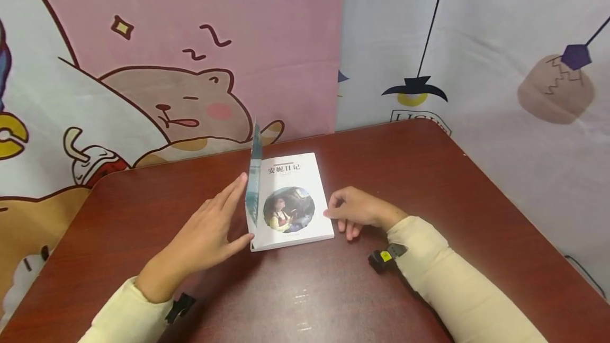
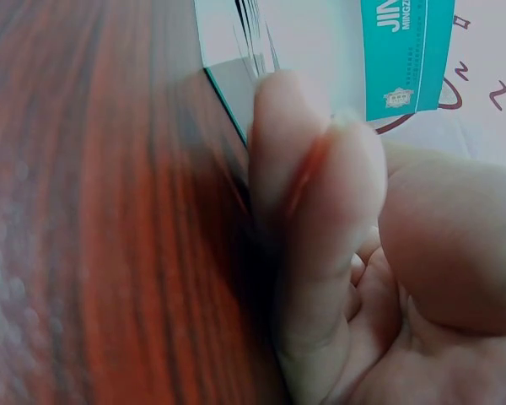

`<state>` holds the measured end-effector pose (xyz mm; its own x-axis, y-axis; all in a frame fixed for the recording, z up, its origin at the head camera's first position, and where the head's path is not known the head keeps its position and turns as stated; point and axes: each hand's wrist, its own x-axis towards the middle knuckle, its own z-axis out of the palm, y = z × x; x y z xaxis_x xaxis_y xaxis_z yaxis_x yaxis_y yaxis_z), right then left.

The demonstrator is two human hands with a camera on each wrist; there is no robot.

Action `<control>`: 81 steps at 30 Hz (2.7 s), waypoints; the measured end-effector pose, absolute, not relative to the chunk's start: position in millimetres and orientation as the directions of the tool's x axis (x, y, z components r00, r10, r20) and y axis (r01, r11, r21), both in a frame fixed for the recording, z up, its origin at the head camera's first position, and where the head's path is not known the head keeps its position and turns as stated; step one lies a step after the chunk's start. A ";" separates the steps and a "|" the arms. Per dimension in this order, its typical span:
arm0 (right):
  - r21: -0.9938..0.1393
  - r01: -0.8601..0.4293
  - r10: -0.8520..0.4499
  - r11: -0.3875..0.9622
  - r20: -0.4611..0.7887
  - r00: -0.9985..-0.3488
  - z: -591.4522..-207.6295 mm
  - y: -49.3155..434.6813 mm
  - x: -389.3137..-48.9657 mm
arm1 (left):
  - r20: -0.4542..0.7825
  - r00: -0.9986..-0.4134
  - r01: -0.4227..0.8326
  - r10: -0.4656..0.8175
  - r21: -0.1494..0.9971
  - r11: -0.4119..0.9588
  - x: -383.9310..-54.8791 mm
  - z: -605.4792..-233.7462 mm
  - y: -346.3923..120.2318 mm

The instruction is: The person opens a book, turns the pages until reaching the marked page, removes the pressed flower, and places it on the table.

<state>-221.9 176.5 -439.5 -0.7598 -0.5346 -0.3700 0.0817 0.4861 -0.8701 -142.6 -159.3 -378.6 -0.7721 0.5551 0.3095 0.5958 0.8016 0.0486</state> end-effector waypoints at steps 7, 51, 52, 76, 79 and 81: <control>-0.865 0.063 -0.531 0.497 -0.361 -0.766 -439.4 177.1 -221.8 | 0.399 -0.747 0.597 0.532 0.051 0.800 -139.0 -373.4 -165.5; -0.855 0.067 -0.518 0.514 -0.372 -0.770 -440.0 175.5 -224.5 | 0.649 -0.692 0.448 0.316 0.043 0.893 -106.3 -384.9 -229.3; -0.855 0.069 -0.517 0.514 -0.373 -0.771 -440.0 175.4 -224.6 | 0.645 -0.697 0.444 0.315 0.042 0.895 -105.1 -385.7 -231.1; -0.858 0.053 -0.527 0.512 -0.362 -0.769 -441.6 177.5 -224.0 | 0.265 -0.932 0.266 0.247 0.037 0.963 -103.6 -409.9 -256.2; -0.859 0.053 -0.526 0.509 -0.359 -0.771 -442.3 177.0 -223.4 | 0.232 -0.932 0.284 0.277 -0.006 0.959 -105.7 -411.9 -258.0; -0.859 0.054 -0.525 0.510 -0.360 -0.771 -442.3 176.8 -223.2 | 0.207 -0.932 0.300 0.298 -0.026 0.954 -107.6 -413.3 -259.0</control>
<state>-223.2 176.8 -442.3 -0.7711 -0.5252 -0.3600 0.0539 0.5096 -0.8587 -107.6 -259.0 -413.3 -0.9317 0.2984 0.2069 0.2997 0.9537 -0.0262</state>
